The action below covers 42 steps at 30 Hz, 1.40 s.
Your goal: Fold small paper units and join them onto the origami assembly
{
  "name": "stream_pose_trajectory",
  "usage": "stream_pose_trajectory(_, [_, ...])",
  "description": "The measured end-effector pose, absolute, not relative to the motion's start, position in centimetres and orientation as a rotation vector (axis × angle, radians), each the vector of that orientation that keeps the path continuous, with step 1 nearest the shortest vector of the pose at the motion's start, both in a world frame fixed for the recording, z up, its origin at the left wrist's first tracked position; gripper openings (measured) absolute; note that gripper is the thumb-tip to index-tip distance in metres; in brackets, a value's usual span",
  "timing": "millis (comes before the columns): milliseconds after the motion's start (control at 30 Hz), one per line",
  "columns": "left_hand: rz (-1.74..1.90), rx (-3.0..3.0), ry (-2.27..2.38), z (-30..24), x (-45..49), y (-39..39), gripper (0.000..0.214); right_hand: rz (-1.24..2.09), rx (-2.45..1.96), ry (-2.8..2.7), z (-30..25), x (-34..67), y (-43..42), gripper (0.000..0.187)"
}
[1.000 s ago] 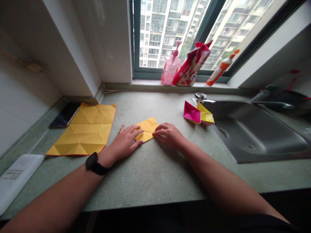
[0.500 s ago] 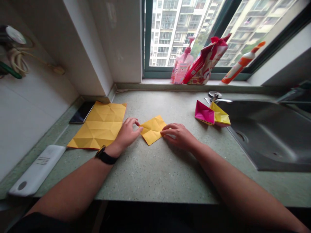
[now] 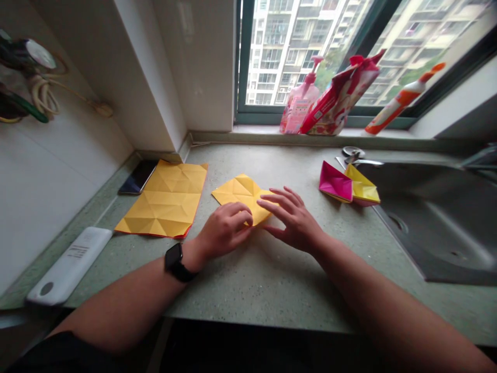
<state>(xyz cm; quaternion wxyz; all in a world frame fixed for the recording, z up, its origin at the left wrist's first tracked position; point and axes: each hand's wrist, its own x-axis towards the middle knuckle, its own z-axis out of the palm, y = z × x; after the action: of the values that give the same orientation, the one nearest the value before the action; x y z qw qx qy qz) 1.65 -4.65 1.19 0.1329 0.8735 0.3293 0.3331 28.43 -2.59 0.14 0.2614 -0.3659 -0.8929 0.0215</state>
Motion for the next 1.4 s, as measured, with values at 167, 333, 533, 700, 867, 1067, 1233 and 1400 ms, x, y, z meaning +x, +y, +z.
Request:
stream_pose_trajectory(167, [0.735, 2.577, 0.972, 0.3, 2.0, -4.4, 0.013, 0.19, -0.888, -2.594, -1.3, 28.5, -1.7, 0.026])
stream_pose_trajectory(333, [0.616, 2.6, 1.094, 0.2, 0.5, -2.9, 0.005, 0.235, -0.936, -2.559, -1.4, 29.0, -1.3, 0.025])
stream_pose_trajectory(533, [0.649, 2.572, 1.15, -0.4, 0.3, -2.6, 0.009, 0.225, -1.073, -2.47, -1.5, 29.2, -1.2, 0.024])
stream_pose_trajectory(700, [0.734, 2.489, 1.156, -0.7, 1.0, -3.3, 0.038, 0.189, -1.207, -2.379, -2.1, 29.6, -0.8, 0.034])
stream_pose_trajectory(867, [0.693, 2.536, 1.095, -0.9, 1.7, -3.6, 0.03, 0.208, -1.293, -2.313, -2.7, 29.5, -0.3, 0.043])
stream_pose_trajectory(1067, [0.611, 2.636, 1.026, -0.9, 1.8, -3.2, 0.017, 0.119, -1.314, -2.253, -2.9, 28.8, 0.1, 0.032])
stream_pose_trajectory(1233, [0.57, 2.662, 1.045, -0.7, 2.7, -3.2, 0.014, 0.046, -1.389, -2.184, -2.9, 28.0, -0.4, 0.032])
stream_pose_trajectory(1400, [0.574, 2.64, 1.038, -0.8, 3.3, -3.2, 0.017, 0.117, -1.46, -2.163, -4.0, 27.4, -0.9, 0.073])
